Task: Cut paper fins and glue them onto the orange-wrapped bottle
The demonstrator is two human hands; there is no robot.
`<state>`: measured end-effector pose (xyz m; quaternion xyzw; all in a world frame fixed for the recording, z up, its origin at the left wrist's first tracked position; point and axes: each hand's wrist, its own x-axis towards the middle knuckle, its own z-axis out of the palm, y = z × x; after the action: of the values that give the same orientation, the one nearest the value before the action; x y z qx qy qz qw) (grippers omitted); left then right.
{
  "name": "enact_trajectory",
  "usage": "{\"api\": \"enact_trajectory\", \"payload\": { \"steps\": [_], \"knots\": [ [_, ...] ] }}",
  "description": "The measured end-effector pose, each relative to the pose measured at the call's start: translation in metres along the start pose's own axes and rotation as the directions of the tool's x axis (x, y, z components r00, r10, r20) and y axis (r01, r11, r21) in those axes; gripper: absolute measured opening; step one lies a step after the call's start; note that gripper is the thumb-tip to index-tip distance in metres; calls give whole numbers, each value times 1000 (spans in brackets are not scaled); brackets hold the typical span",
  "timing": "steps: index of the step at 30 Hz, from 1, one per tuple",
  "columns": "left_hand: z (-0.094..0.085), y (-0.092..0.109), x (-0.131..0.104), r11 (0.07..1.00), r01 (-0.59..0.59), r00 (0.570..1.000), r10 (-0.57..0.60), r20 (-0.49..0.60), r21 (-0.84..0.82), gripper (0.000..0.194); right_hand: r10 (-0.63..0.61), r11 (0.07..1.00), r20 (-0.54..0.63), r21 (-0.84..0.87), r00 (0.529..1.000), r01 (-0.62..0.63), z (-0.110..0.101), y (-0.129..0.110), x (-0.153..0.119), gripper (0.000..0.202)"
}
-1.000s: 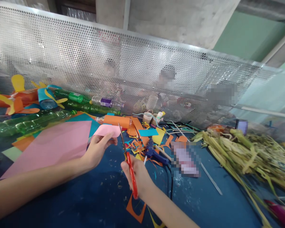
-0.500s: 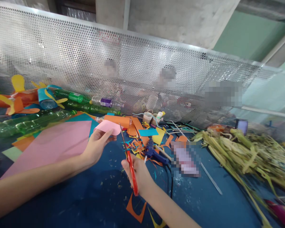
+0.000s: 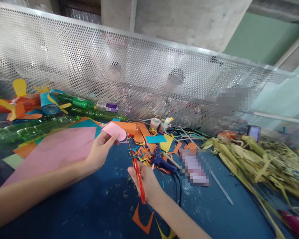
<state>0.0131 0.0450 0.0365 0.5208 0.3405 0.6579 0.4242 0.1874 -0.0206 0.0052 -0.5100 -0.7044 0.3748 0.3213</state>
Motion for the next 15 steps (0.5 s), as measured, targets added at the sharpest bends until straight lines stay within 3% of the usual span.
{"api": "enact_trajectory", "payload": {
  "steps": [9, 15],
  "knots": [
    [-6, 3, 8, 976, -102, 995, 100, 23, 194, 19, 67, 995, 30, 77, 997, -69, 0, -4, 0, 43],
    [-5, 3, 6, 960, -123, 992, 109, 71, 251, 18, -41, 999, 46, 21, 998, 40, -5, -22, -4, 48]
  ]
}}
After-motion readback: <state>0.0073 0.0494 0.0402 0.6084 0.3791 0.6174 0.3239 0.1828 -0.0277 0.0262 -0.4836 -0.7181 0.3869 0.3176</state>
